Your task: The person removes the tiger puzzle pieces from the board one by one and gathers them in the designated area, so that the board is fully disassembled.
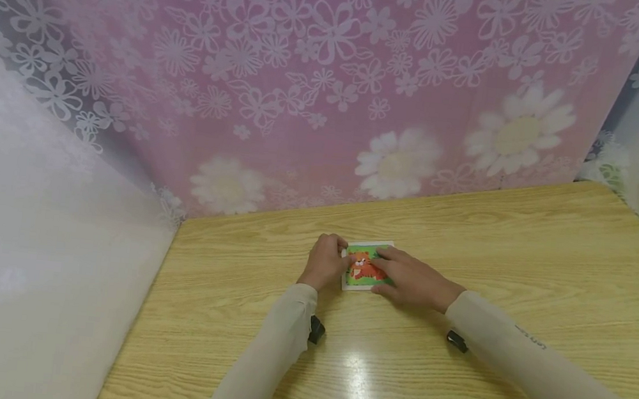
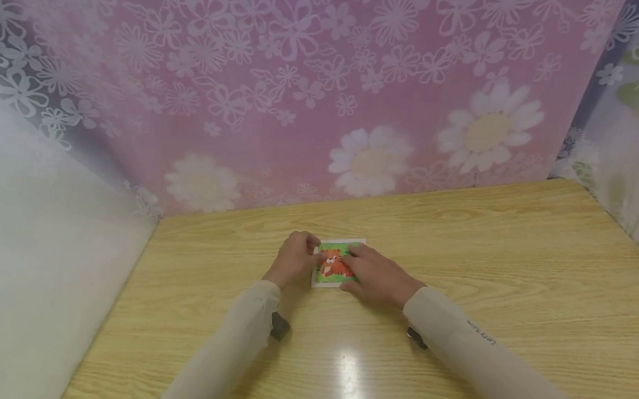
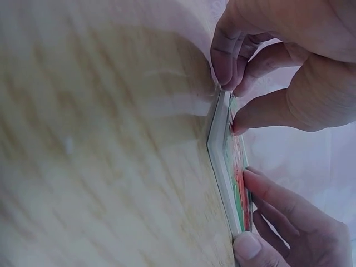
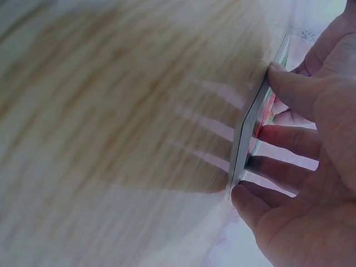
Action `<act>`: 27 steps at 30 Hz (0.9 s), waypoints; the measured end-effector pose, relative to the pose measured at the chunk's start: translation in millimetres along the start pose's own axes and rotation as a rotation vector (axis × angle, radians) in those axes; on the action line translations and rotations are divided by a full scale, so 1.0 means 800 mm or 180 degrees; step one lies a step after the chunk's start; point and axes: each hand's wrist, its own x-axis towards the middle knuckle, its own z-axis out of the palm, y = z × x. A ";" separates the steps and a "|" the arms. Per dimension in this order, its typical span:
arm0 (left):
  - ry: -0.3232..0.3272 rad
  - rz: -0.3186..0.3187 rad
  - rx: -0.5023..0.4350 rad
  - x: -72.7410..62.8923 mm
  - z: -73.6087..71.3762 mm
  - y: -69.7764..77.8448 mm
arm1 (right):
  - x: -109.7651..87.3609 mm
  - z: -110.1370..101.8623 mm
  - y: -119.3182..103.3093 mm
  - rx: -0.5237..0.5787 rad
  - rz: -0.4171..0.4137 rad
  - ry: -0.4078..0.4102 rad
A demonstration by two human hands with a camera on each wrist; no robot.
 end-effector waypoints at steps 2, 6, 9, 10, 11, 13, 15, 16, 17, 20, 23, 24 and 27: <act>0.0013 -0.0023 -0.0013 0.000 0.001 0.000 | 0.000 -0.001 -0.001 -0.0007 0.0015 -0.0003; 0.0050 -0.0062 0.0001 0.001 0.003 0.001 | 0.000 -0.001 -0.001 -0.0033 0.0022 0.0003; 0.0085 -0.0089 -0.0008 0.001 0.004 0.002 | 0.001 0.000 0.000 -0.0063 0.0012 0.0005; 0.0090 -0.0101 -0.0015 0.001 0.005 0.002 | 0.001 0.000 0.000 -0.0070 0.0010 0.0006; 0.0097 -0.0105 -0.0024 0.002 0.005 0.003 | 0.000 0.000 0.000 -0.0072 0.0013 0.0002; 0.0119 -0.0112 -0.0048 0.002 0.005 0.003 | 0.000 0.000 0.000 -0.0082 0.0014 -0.0008; 0.0136 -0.0106 -0.0052 0.002 0.005 0.004 | 0.000 -0.001 0.000 -0.0086 0.0014 -0.0011; 0.0139 -0.0115 -0.0058 0.002 0.005 0.005 | 0.000 0.000 0.000 -0.0088 0.0012 -0.0010; 0.0156 -0.0112 -0.0052 0.002 0.005 0.005 | 0.000 0.000 0.000 -0.0085 0.0012 -0.0009; 0.0221 -0.0142 -0.0059 0.003 0.006 0.006 | 0.001 0.000 0.000 -0.0106 -0.0014 0.0006; 0.0329 -0.0156 -0.0092 0.004 0.007 0.007 | 0.002 0.000 0.000 -0.0110 -0.0029 0.0012; 0.0363 -0.0151 -0.0112 0.004 0.007 0.007 | 0.002 0.000 0.000 -0.0116 -0.0034 0.0011; 0.0454 -0.0093 -0.0170 0.003 0.007 0.007 | 0.002 -0.001 -0.001 -0.0123 -0.0036 0.0000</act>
